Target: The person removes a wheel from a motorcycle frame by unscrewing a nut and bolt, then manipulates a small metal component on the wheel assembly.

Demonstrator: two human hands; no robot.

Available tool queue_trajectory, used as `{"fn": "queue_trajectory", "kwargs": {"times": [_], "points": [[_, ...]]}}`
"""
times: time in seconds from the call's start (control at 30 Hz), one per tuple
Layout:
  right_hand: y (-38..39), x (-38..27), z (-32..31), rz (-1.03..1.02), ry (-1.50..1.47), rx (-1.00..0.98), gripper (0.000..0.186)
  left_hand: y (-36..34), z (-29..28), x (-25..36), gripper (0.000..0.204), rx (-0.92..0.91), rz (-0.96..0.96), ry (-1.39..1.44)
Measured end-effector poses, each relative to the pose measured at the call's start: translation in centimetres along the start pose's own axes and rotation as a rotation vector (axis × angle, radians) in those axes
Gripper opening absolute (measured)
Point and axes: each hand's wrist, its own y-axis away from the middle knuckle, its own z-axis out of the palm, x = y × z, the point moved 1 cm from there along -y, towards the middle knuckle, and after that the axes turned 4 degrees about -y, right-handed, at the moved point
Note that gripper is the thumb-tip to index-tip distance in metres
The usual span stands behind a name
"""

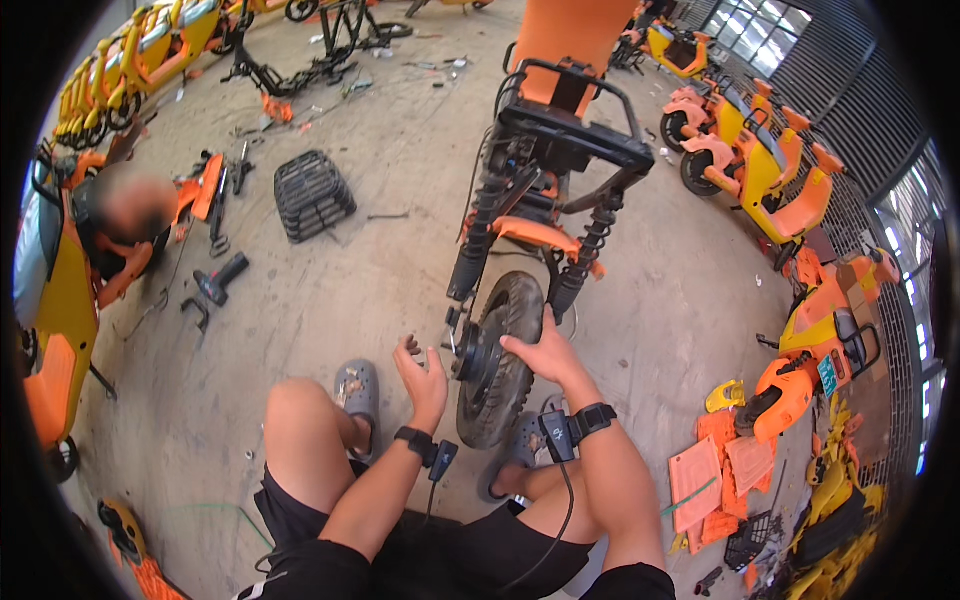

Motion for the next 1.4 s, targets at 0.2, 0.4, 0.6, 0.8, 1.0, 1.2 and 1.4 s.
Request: {"fn": "queue_trajectory", "kwargs": {"times": [0.2,0.4,0.6,0.8,1.0,1.2,1.4], "points": [[0.3,-0.4,0.3,-0.022,-0.041,0.022,0.114,1.3,3.2,-5.9,0.068,-0.376,-0.356,0.038],[0.7,-0.8,0.4,-0.011,-0.120,0.001,0.113,0.0,4.8,-6.2,0.063,-0.580,-0.532,0.270],[1.7,-1.7,-0.3,0.119,-0.063,-0.024,0.114,0.3,7.0,-9.5,0.039,-0.530,-0.443,0.313],[0.1,-3.3,0.8,0.042,0.052,-0.068,0.116,-2.6,5.6,-10.5,0.034,-0.684,-0.445,0.339],[0.3,-3.3,0.7,0.095,0.072,-0.071,0.116,-4.3,3.7,-8.4,0.035,-0.773,-0.539,0.292],[0.0,-2.8,1.2,0.046,0.033,-0.074,0.117,-4.6,1.6,-8.4,0.040,-0.676,-0.642,0.257],[0.6,-2.7,0.7,0.039,0.039,-0.076,0.116,-1.6,0.1,-11.4,0.035,-0.544,-0.873,0.301]]}}
